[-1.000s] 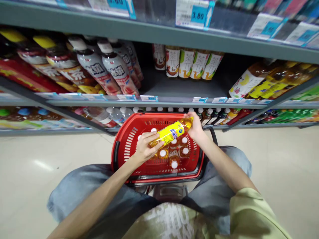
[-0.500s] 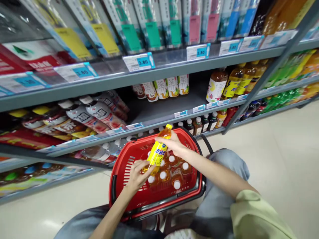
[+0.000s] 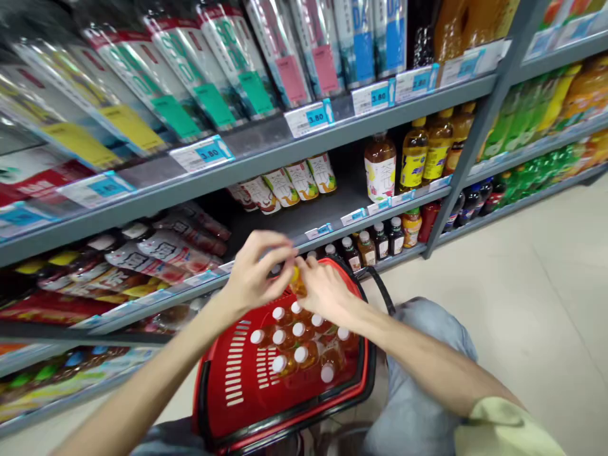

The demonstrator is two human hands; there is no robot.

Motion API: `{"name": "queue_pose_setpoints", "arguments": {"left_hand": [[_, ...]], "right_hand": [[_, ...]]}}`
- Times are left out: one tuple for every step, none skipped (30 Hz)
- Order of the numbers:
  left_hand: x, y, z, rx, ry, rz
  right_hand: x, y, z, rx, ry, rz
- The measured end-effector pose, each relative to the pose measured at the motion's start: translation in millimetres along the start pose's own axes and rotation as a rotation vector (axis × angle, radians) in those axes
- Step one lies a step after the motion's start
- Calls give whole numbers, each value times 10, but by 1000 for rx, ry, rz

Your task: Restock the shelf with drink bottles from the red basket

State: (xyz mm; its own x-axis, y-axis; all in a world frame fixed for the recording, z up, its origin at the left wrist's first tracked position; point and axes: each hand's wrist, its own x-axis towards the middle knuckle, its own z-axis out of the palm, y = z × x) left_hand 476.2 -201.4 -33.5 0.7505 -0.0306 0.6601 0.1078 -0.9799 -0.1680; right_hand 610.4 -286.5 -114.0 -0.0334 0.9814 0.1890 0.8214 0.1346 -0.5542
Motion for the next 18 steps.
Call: {"name": "queue_pose_setpoints", "arguments": {"left_hand": [[310, -43, 67, 22, -93, 21], [606, -75, 160, 43, -184, 44], [884, -98, 278, 69, -264, 66], [1140, -110, 417, 104, -329, 79], [1372, -116, 574, 140, -374, 79], [1583, -116, 742, 173, -412, 84], [1773, -112, 915, 203, -444, 91], [1946, -107, 1088, 228, -469, 99], [2104, -102, 1254, 249, -487, 106], [2249, -98, 1410, 265, -498, 109], [2384, -94, 1554, 278, -505, 105], [2508, -92, 1684, 288, -508, 93], [2624, -91, 1801, 297, -511, 78], [2731, -91, 1906, 305, -514, 60], [2829, -94, 2002, 312, -518, 44], [2917, -98, 2092, 319, -523, 33], [2996, -106, 2176, 326, -529, 24], [3065, -118, 2257, 332, -534, 18]], "right_hand": [[-78, -4, 11, -5, -16, -19], [-161, -21, 23, 1, -31, -50], [-244, -47, 36, 17, -46, -85], [-324, -79, 49, 41, -62, -118], [-396, -116, 65, 68, -81, -148], [-458, -154, 84, 94, -105, -174], [-509, -191, 106, 113, -132, -199], [-550, -225, 130, 123, -156, -223], [-584, -254, 156, 121, -178, -254], [-612, -278, 183, 114, -192, -291], [-636, -296, 210, 107, -198, -331], [-660, -309, 238, 99, -201, -365], [-682, -316, 265, 92, -201, -388], [-705, -320, 295, 88, -203, -405], [-728, -321, 327, 85, -210, -421], [-752, -321, 363, 85, -218, -435], [-775, -321, 400, 83, -218, -440], [-797, -322, 438, 84, -216, -449]]}}
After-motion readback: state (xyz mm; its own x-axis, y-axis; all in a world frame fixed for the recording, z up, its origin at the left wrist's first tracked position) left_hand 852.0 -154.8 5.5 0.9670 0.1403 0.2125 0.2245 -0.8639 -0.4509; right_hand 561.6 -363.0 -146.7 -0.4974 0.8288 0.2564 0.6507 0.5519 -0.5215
